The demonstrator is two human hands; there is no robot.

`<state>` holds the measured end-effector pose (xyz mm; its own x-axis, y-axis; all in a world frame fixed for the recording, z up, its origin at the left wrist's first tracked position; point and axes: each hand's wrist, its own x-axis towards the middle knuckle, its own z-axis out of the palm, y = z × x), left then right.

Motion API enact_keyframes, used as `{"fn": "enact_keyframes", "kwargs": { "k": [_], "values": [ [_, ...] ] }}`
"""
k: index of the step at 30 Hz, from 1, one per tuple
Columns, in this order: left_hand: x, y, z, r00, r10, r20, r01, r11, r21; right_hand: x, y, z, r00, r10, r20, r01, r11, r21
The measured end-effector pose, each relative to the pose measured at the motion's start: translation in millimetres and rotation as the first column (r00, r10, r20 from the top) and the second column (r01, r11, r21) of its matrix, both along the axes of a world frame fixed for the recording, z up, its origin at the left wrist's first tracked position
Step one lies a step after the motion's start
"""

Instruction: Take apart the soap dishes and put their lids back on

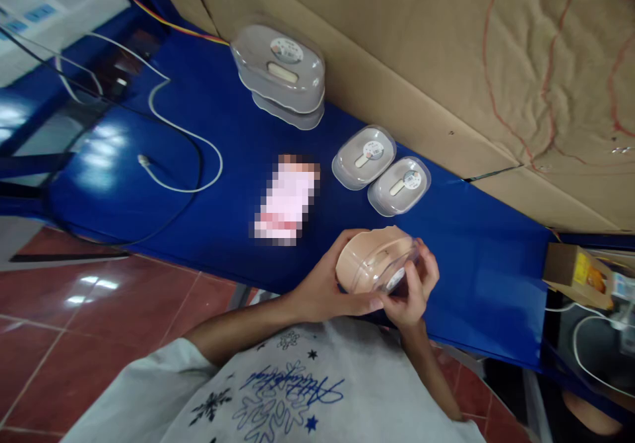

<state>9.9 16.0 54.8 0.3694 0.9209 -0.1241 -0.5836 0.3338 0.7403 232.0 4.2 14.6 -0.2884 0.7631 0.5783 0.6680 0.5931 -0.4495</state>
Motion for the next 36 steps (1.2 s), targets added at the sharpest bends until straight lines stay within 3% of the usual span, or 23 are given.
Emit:
{"fn": "enact_keyframes", "kwargs": {
  "k": [5,11,14,16,18,20,22,24,29,33,36],
  "values": [
    [-1.6,-3.9,-4.0,1.0,0.004,0.009,-0.003,0.999,-0.036,-3.4,-1.1,8.1,0.999,0.003,-0.048,-0.004,1.0,-0.026],
    [-3.7,-10.2,3.9,0.996,-0.006,0.086,0.012,0.997,-0.072,0.2,-13.3,16.0,0.999,0.004,-0.05,-0.01,0.994,-0.106],
    [-0.6,-15.7,4.1,0.991,0.011,0.136,0.003,0.995,-0.102,-5.1,-22.0,16.6,0.993,-0.045,-0.108,0.018,0.97,-0.242],
    [1.3,-19.9,-1.3,0.988,0.053,0.144,-0.035,0.992,-0.124,-11.3,-25.5,15.2,0.969,-0.1,-0.226,-0.002,0.912,-0.41],
    [1.7,-23.8,-11.4,0.988,0.104,0.112,-0.089,0.987,-0.132,-16.6,-26.3,10.9,0.9,-0.168,-0.401,-0.097,0.821,-0.563],
    [0.1,-26.4,-24.2,0.986,0.162,0.038,-0.159,0.985,-0.073,-18.4,-25.0,3.1,0.807,-0.24,-0.54,-0.213,0.734,-0.645],
    [-3.0,-28.1,-37.0,0.975,0.209,-0.07,-0.206,0.978,0.04,-16.2,-23.6,-7.1,0.752,-0.298,-0.589,-0.252,0.695,-0.673],
    [-6.6,-30.0,-47.7,0.973,0.187,-0.139,-0.176,0.98,0.09,-11.9,-23.6,-16.9,0.759,-0.312,-0.571,-0.205,0.718,-0.665],
    [-11.2,-39.6,-63.0,0.944,0.101,-0.313,-0.059,0.988,0.142,-7.2,-29.0,-25.7,0.855,-0.239,-0.46,-0.046,0.849,-0.526],
    [-10.4,-44.4,-68.8,0.918,0.109,-0.381,-0.04,0.982,0.185,-9.7,-30.3,-22.8,0.88,-0.246,-0.405,0.016,0.87,-0.493],
    [-10.3,-43.7,-71.9,0.919,0.154,-0.364,-0.079,0.974,0.213,-10.7,-28.4,-22.4,0.869,-0.223,-0.441,-0.029,0.867,-0.497]
  ]
}}
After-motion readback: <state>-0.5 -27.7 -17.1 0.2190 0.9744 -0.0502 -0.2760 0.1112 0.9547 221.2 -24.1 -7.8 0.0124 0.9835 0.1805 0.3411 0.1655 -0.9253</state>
